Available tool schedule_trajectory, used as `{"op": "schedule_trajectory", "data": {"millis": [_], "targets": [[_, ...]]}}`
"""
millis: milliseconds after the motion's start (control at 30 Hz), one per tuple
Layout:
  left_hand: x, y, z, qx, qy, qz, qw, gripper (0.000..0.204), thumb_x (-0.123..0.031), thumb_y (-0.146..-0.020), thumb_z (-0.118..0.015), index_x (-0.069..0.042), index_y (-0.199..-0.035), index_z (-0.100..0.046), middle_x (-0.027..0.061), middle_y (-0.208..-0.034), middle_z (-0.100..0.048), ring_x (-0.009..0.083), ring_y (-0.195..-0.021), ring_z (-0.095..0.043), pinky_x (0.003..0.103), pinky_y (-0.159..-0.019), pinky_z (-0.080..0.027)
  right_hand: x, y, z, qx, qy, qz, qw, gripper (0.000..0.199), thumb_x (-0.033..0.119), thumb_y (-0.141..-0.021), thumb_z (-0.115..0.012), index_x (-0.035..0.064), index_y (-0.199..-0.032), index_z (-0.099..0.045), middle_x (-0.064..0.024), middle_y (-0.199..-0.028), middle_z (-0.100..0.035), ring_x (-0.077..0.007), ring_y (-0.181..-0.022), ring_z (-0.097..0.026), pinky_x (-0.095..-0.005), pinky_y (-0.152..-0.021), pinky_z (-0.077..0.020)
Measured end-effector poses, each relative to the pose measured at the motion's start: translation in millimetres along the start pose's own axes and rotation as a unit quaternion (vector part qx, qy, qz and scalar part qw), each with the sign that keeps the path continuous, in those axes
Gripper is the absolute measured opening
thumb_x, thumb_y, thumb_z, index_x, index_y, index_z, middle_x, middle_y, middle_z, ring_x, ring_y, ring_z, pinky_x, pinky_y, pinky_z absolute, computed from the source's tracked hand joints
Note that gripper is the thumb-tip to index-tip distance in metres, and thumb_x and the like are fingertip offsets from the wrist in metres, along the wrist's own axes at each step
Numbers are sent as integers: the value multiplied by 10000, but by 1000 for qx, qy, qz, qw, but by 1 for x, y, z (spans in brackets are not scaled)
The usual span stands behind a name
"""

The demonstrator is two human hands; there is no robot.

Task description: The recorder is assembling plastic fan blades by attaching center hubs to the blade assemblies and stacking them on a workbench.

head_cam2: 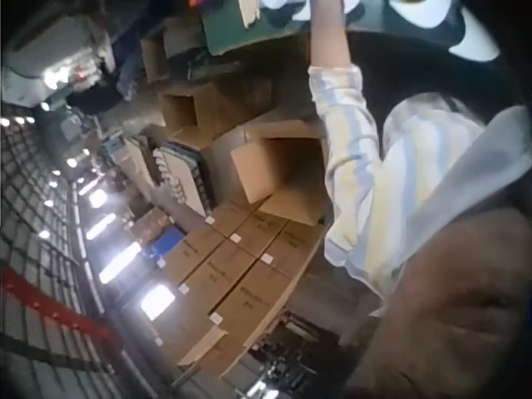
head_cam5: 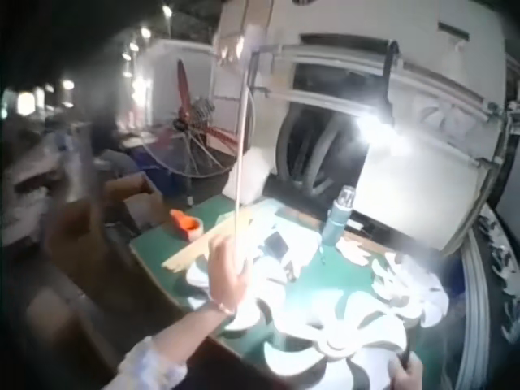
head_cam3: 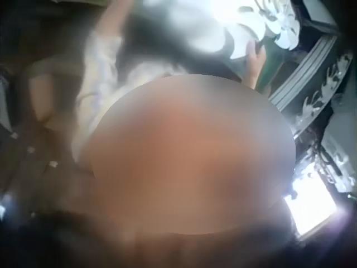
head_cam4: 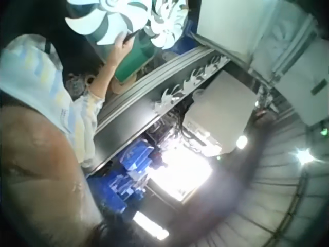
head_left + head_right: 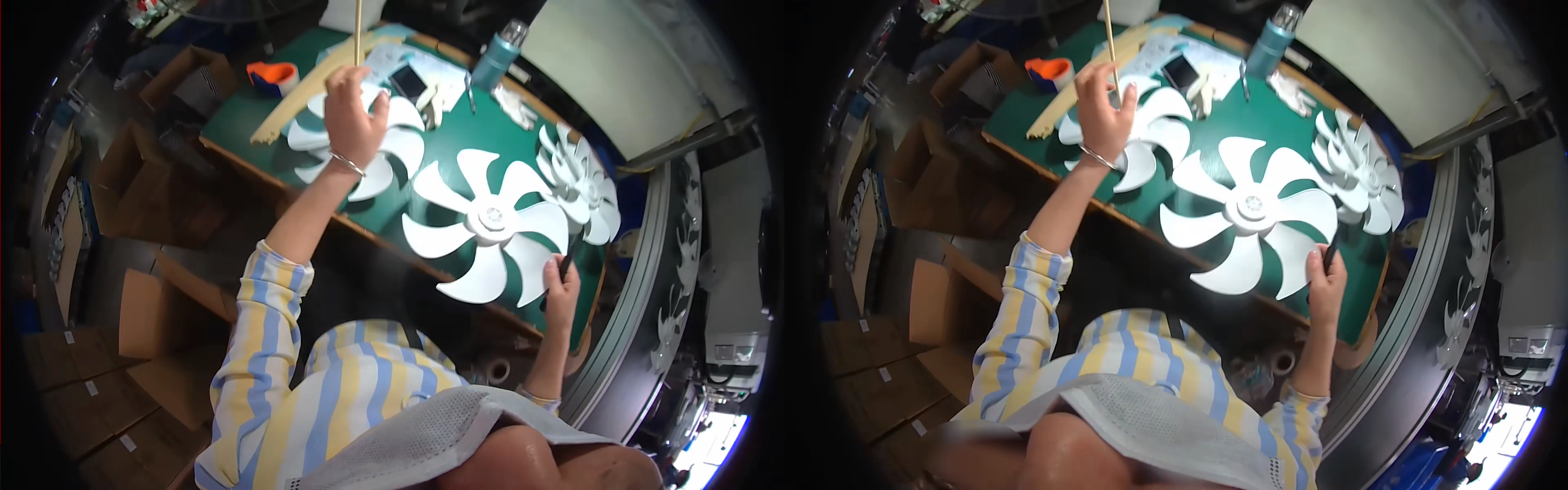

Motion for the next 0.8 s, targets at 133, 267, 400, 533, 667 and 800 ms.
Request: {"op": "schedule_trajectory", "data": {"millis": [133, 267, 400, 533, 667, 800], "targets": [[24, -77, 4, -13, -68, 25, 997, 535, -245, -854, -703, -40, -1293, -478, 190, -1237, -546, 357, -1066, -592, 428, -806, -521, 75, -65, -8, 8, -130, 24, 991, 327, 209, -959, -600, -39, -1173, -604, 55, -744, -531, -13, -546, -417, -198, -442, -281], [42, -108, -43, 101, -31, 115, 988, 458, -365, -936, -605, -66, -1274, -530, 192, -981, -684, 378, -898, -668, 451, -735, -530, 179, -132, -37, 124, -289, 108, 943, 427, 189, -942, -560, 10, -1330, -554, -67, -944, -658, -50, -593, -484, -190, -435, -305], [64, -110, -47, 76, -13, 73, 994, 289, -314, -974, -555, -68, -1110, -622, 152, -725, -671, 381, -709, -666, 451, -638, -520, 289, -191, -89, 208, -370, 128, 896, 363, 183, -1028, -371, -45, -1243, -556, -184, -1091, -686, -98, -718, -582, -199, -464, -375], [56, -97, -52, 97, 3, 87, 991, 243, -256, -1004, -509, -52, -989, -640, 152, -709, -666, 358, -682, -665, 435, -602, -501, 362, -191, -134, 227, -386, 153, 881, 289, 118, -1011, -359, -82, -1135, -528, -227, -1065, -696, -107, -591, -543, -223, -473, -332], [44, -99, -50, 84, 11, 65, 994, 235, -250, -1006, -508, -51, -993, -632, 165, -737, -669, 359, -701, -668, 438, -622, -508, 391, -239, -141, 347, -419, 178, 820, 361, 147, -1036, -378, -103, -1286, -449, -275, -1224, -604, -155, -875, -662, -200, -451, -377], [52, -98, -48, 110, -19, 85, 990, 236, -260, -1010, -501, -70, -963, -633, 158, -834, -691, 341, -732, -681, 442, -645, -545, 401, -235, -163, 384, -403, 172, 813, 367, 150, -1038, -377, -104, -1296, -440, -270, -1227, -604, -150, -845, -653, -196, -433, -363]]}}
Point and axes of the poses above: each hand's wrist, its own y-axis away from the middle knuckle, its own z-axis out of the back of the hand, x = y × z, the point moved 10 cm from there along -y, towards the middle knuckle
